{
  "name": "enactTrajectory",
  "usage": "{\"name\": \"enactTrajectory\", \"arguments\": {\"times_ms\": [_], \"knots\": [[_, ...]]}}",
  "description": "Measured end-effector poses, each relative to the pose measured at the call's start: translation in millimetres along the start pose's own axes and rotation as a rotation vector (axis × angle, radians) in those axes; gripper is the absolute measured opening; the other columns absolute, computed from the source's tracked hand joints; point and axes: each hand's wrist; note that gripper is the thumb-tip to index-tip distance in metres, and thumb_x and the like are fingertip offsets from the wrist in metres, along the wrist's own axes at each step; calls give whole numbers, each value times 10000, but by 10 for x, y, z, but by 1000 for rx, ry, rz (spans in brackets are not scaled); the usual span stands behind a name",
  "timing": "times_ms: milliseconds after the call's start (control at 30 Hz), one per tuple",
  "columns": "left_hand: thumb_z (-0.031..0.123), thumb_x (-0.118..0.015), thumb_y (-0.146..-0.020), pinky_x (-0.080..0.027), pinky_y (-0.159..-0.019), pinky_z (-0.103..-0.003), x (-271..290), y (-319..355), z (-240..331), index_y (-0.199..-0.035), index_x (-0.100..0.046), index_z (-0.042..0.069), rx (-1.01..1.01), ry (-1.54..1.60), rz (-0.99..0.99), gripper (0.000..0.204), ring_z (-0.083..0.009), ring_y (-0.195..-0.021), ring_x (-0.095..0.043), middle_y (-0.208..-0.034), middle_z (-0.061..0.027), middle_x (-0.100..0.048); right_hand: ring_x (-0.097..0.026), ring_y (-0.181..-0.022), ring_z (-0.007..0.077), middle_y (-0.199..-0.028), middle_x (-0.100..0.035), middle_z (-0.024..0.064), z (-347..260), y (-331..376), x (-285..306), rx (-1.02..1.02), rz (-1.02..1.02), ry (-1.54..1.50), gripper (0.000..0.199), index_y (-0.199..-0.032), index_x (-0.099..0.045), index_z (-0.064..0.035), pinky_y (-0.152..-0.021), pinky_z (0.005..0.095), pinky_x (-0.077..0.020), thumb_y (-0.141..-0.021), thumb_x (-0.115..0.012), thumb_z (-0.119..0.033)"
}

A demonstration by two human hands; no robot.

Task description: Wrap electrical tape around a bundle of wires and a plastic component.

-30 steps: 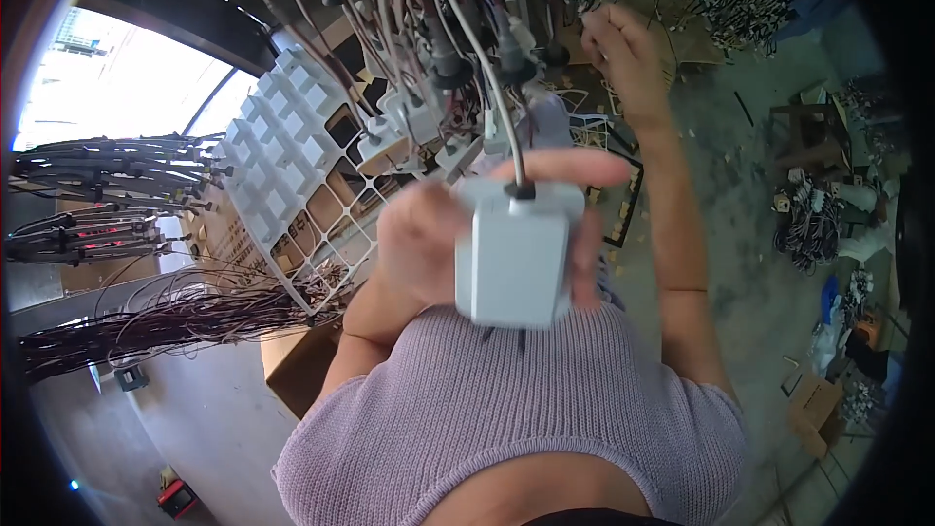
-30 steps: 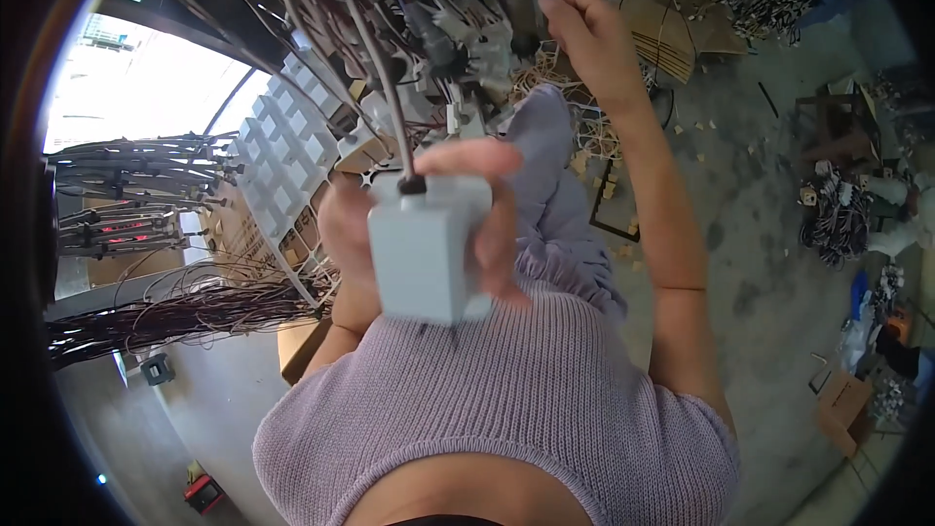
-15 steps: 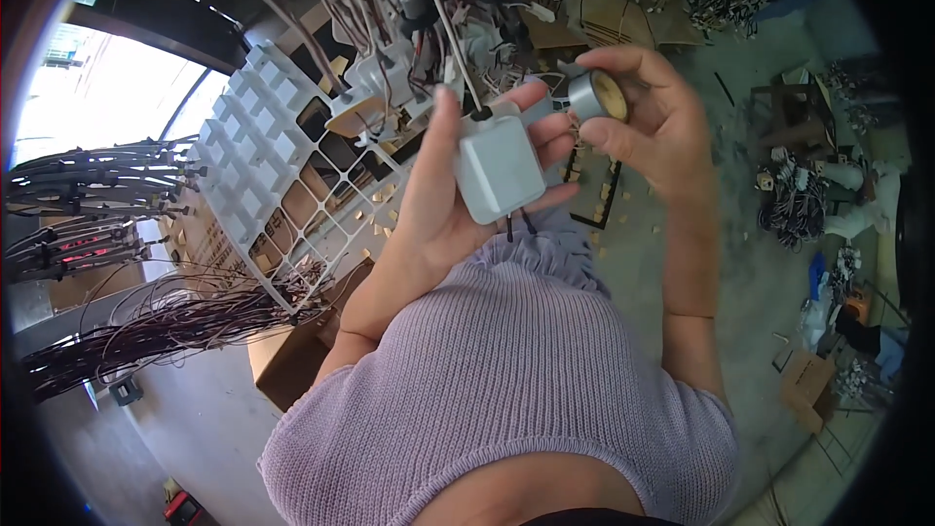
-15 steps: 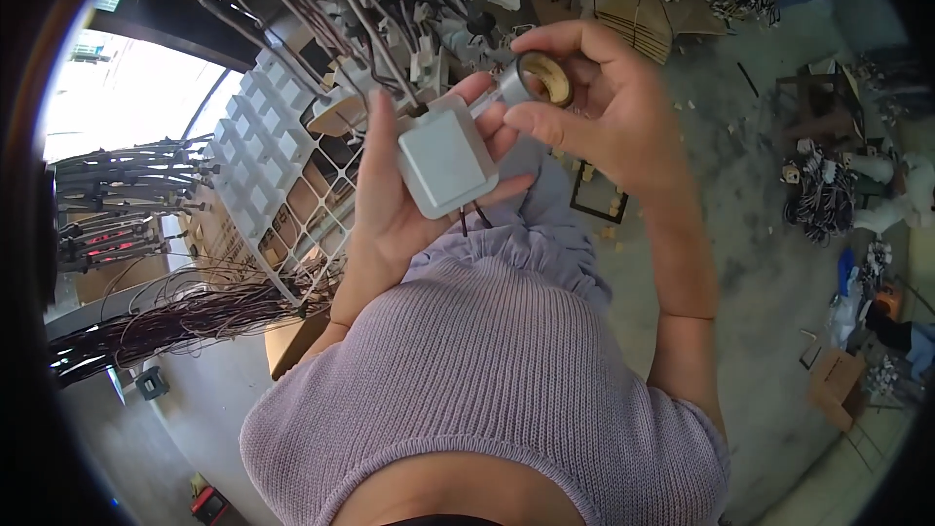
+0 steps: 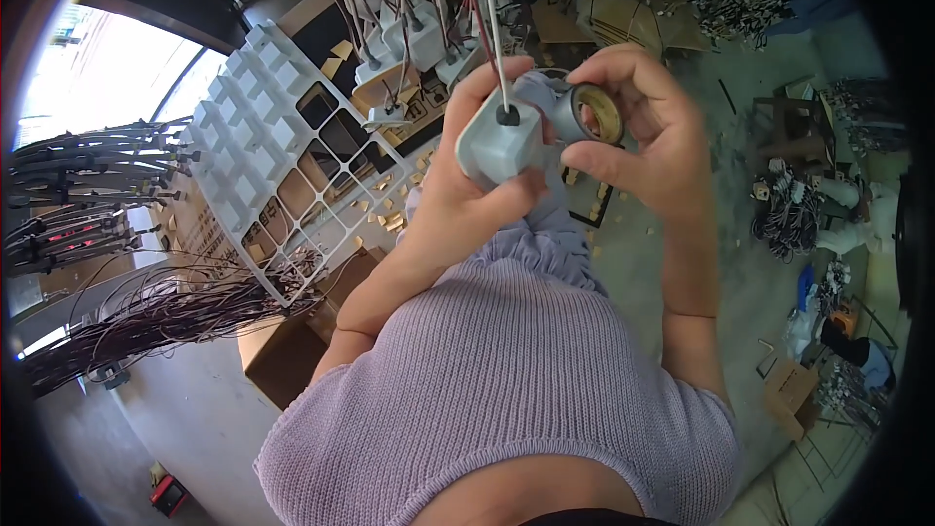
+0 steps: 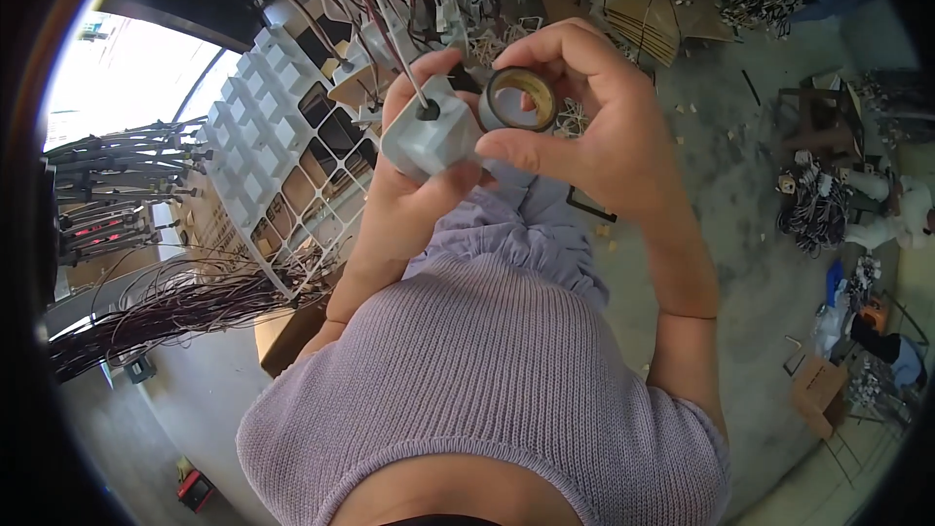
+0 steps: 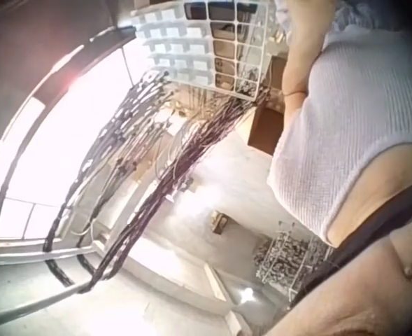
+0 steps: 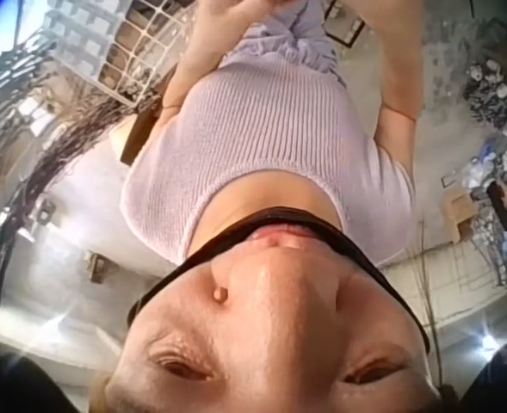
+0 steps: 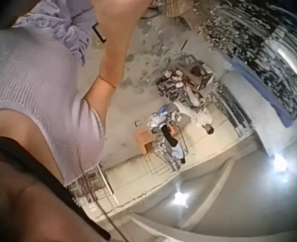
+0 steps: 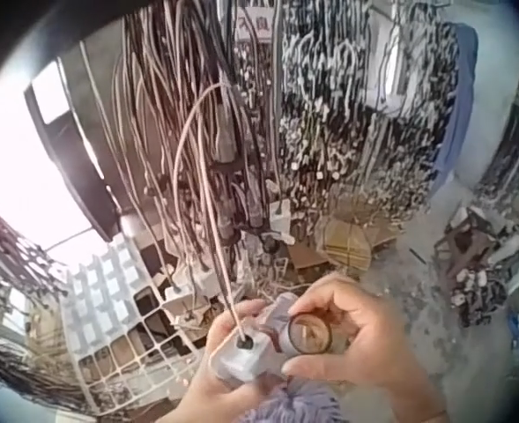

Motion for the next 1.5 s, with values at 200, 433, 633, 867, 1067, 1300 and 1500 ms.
{"name": "enactTrajectory", "arguments": {"times_ms": [200,433,633,867,1067,1300,1500], "knots": [[-35,-686,-721,-435,-949,-263,38,-42,-98,-1326,-480,49,-204,-417,39,645,-130,-1080,-553,-1148,-52,-571,-561,-1017,131,-1098,-547,28,-100,-38,31,-80,-163,118,550,-1135,-611,13,-920,276,-451,-705,-907,-160],[-63,-689,-686,-476,-939,-307,58,-97,-233,-1286,-499,35,-323,-492,37,637,-218,-1093,-601,-1173,-116,-568,-571,-990,175,-1081,-567,62,-175,-131,160,96,-352,316,514,-1062,-672,1,-909,299,-450,-633,-891,-178],[-48,-726,-673,-507,-801,-376,52,-227,-307,-1236,-524,36,-530,-700,240,604,-345,-951,-596,-1059,-144,-568,-566,-994,166,-1055,-579,50,-181,-129,148,130,-366,405,661,-1244,-663,6,-900,293,-450,-641,-875,-163],[66,-746,-726,-515,-723,-392,75,-321,-292,-1203,-551,41,-516,-657,261,515,-330,-891,-617,-1017,-134,-600,-615,-1014,155,-1166,-629,75,-385,44,-208,-71,-165,192,819,-1439,-514,4,-941,283,-477,-734,-866,-218],[189,-680,-713,-566,-545,-299,184,-266,-185,-1164,-596,-54,263,452,-485,520,-274,-786,-713,-914,-171,-687,-602,-1126,152,-1279,-644,103,-166,-455,161,-149,-346,277,654,-1414,-519,0,-935,281,-479,-854,-781,-212],[193,-638,-707,-499,-362,-273,106,-280,-305,-1187,-482,-193,505,963,-1054,636,-328,-673,-696,-812,-256,-649,-574,-1023,195,-1231,-587,143,333,-904,71,325,-929,-99,624,-1356,-586,1,-857,317,-476,-861,-784,-323],[198,-636,-704,-419,-312,-249,87,-192,-316,-1134,-501,-182,565,990,-1074,589,-300,-613,-666,-741,-222,-614,-595,-1008,209,-1194,-604,115,199,-1017,99,461,-989,-114,358,-1080,-694,-58,-857,344,-499,-737,-793,-29]]}}
Point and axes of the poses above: each hand's wrist, its own y-axis away from the middle knuckle, its own x-axis out of the back of the hand, z = x × y
